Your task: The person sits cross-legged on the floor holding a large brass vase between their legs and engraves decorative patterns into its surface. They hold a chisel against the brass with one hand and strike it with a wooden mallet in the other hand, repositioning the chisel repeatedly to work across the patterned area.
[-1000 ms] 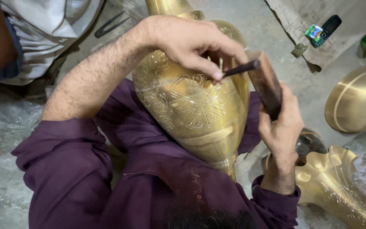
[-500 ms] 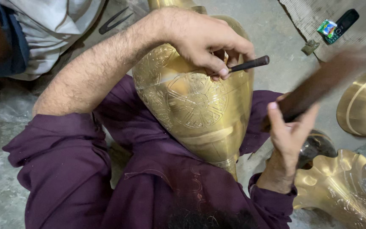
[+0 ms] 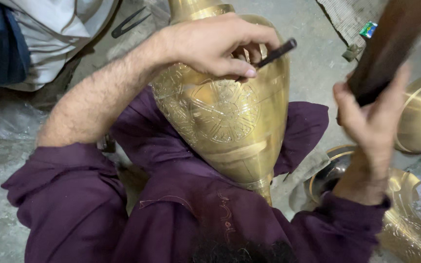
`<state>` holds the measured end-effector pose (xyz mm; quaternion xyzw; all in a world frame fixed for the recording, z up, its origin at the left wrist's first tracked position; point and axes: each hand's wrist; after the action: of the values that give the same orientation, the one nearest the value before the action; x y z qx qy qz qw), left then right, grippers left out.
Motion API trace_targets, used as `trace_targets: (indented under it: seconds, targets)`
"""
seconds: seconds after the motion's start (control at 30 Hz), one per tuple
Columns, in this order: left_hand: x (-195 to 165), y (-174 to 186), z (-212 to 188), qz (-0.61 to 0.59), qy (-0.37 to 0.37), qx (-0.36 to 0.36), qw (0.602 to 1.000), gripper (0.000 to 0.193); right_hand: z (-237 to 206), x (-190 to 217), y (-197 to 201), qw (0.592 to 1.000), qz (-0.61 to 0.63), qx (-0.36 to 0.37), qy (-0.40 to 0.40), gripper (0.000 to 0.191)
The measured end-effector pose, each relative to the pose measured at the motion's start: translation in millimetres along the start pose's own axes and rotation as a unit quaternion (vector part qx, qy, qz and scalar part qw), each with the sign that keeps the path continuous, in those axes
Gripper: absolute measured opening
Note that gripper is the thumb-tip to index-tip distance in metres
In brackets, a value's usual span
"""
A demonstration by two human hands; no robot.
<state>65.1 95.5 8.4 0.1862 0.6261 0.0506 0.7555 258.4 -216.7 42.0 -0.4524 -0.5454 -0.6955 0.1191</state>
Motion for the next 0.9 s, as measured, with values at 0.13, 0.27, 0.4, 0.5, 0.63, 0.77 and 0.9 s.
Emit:
trace_targets:
  seconds: [0.13, 0.27, 0.4, 0.5, 0.63, 0.77, 0.9]
  targets:
    - [-8.1, -15.6, -19.3, 0.005, 0.007, -0.119, 0.993, 0.041, 47.7, 30.2, 23.5, 0.933, -0.270, 0.053, 0.232, 0.065]
    - [-23.4, -37.7, -36.8, 0.024, 0.069, -0.222, 0.972, 0.039, 86.4, 68.2, 23.5, 0.942, -0.174, 0.114, 0.265, 0.051]
    - [-34.8, -60.0, -48.0, 0.028, 0.107, -0.296, 0.949, 0.043, 106.8, 92.5, 22.7, 0.924, -0.262, 0.184, 0.208, 0.043]
    - [-32.9, -68.9, -48.4, 0.004, 0.195, -0.321, 0.927, 0.038, 108.3, 98.0, 19.0, 0.910, -0.304, 0.174, 0.220, 0.036]
    - [-33.9, -74.2, -50.9, -0.025, 0.152, -0.361, 0.920, 0.038, 111.9, 100.7, 15.8, 0.917, -0.298, 0.163, 0.209, 0.024]
    - [-39.7, -81.1, -50.8, -0.076, 0.186, -0.386, 0.900, 0.035, 123.8, 101.4, 5.6, 0.871, -0.373, 0.185, 0.260, 0.029]
    - [-40.3, -87.6, -52.0, -0.077, 0.185, -0.406, 0.891, 0.035, 129.1, 95.7, -1.9, 0.869, -0.378, 0.192, 0.256, 0.015]
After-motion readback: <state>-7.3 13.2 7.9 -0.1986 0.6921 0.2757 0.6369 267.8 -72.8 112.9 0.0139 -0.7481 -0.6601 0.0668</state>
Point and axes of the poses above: each hand's wrist, its own z-axis towards the middle knuckle, its own y-axis out of the back of the hand, x = y × z
